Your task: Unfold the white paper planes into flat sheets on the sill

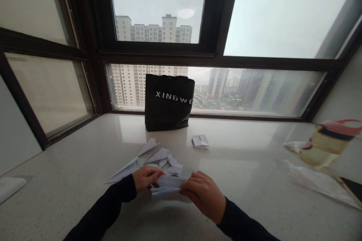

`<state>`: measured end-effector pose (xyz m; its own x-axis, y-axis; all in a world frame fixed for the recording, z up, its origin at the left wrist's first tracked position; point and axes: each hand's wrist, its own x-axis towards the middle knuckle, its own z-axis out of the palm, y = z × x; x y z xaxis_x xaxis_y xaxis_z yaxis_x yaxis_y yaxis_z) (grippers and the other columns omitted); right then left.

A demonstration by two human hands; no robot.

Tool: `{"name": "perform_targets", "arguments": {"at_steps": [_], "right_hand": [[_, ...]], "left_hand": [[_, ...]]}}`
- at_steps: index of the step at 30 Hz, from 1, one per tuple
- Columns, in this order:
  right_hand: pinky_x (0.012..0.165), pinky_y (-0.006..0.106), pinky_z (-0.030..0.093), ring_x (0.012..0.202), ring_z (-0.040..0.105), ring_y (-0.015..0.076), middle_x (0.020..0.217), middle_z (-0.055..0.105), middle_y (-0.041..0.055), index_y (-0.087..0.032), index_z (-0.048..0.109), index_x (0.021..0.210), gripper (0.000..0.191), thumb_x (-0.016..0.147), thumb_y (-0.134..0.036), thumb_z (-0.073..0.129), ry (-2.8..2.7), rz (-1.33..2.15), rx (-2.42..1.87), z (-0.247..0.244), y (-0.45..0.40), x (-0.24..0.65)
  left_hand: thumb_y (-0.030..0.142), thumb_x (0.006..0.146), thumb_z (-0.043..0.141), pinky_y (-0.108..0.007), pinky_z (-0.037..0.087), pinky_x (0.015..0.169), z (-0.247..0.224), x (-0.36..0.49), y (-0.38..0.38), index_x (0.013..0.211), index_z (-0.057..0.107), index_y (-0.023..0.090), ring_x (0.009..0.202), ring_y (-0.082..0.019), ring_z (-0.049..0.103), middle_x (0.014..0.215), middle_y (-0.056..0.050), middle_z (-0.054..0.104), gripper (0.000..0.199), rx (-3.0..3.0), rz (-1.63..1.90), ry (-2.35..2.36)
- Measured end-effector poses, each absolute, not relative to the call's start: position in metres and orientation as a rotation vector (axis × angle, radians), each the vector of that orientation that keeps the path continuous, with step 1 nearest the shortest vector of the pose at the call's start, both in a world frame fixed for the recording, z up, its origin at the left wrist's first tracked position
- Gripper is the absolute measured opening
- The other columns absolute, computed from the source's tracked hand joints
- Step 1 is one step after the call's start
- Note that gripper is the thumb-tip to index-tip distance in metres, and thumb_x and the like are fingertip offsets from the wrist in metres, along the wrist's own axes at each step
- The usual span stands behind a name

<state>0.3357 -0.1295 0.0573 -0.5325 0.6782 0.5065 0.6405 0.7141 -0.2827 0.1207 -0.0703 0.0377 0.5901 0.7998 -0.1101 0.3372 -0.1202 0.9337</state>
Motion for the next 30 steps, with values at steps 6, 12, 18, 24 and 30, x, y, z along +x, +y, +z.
{"name": "perform_targets", "arguments": {"at_steps": [6, 12, 18, 24, 30], "right_hand": [[0.056, 0.025, 0.031, 0.059, 0.050, 0.0139, 0.063, 0.061, 0.0000, -0.022, 0.060, 0.075, 0.014, 0.079, -0.026, 0.048, -2.367, -0.019, -1.110, 0.041, -0.123, 0.337], [0.056, 0.026, 0.033, 0.059, 0.051, 0.0145, 0.062, 0.061, 0.0003, -0.022, 0.061, 0.075, 0.013, 0.078, -0.026, 0.049, -2.325, 0.001, -1.130, 0.040, -0.123, 0.337], [0.068, 0.031, 0.037, 0.082, 0.048, 0.0204, 0.095, 0.056, 0.0086, -0.017, 0.049, 0.106, 0.035, 0.074, -0.032, 0.053, -2.218, -0.027, -1.144, 0.048, -0.123, 0.339], [0.058, 0.027, 0.035, 0.063, 0.050, 0.0162, 0.063, 0.057, 0.0010, -0.020, 0.057, 0.070, 0.015, 0.078, -0.029, 0.049, -2.344, -0.010, -1.242, 0.040, -0.118, 0.342], [0.055, 0.026, 0.031, 0.059, 0.048, 0.0149, 0.061, 0.055, 0.0015, -0.018, 0.052, 0.067, 0.019, 0.081, -0.028, 0.043, -2.372, -0.239, -1.138, 0.037, -0.120, 0.336]], "left_hand": [[0.062, 0.066, 0.037, -0.017, 0.039, 0.042, 0.042, 0.122, -0.073, 0.082, 0.061, 0.013, 0.050, -0.010, 0.047, 0.059, 0.001, 0.053, 0.057, 1.832, 0.486, 1.003], [0.047, 0.061, 0.057, -0.017, 0.039, 0.050, 0.044, 0.127, -0.080, 0.086, 0.060, 0.015, 0.058, -0.012, 0.053, 0.069, 0.000, 0.061, 0.041, 2.110, 0.424, 1.032], [0.038, 0.070, 0.050, -0.020, 0.042, 0.062, 0.047, 0.129, -0.082, 0.085, 0.062, 0.015, 0.070, -0.015, 0.057, 0.078, -0.002, 0.065, 0.029, 2.194, 0.500, 0.932], [0.036, 0.076, 0.042, -0.026, 0.041, 0.066, 0.051, 0.138, -0.093, 0.093, 0.055, 0.021, 0.074, -0.018, 0.056, 0.084, -0.003, 0.063, 0.027, 2.631, 0.500, 1.041], [0.035, 0.078, 0.040, -0.025, 0.042, 0.054, 0.044, 0.155, -0.098, 0.089, 0.051, 0.021, 0.065, -0.018, 0.057, 0.073, -0.003, 0.060, 0.022, 2.966, 0.312, 1.197]]}}
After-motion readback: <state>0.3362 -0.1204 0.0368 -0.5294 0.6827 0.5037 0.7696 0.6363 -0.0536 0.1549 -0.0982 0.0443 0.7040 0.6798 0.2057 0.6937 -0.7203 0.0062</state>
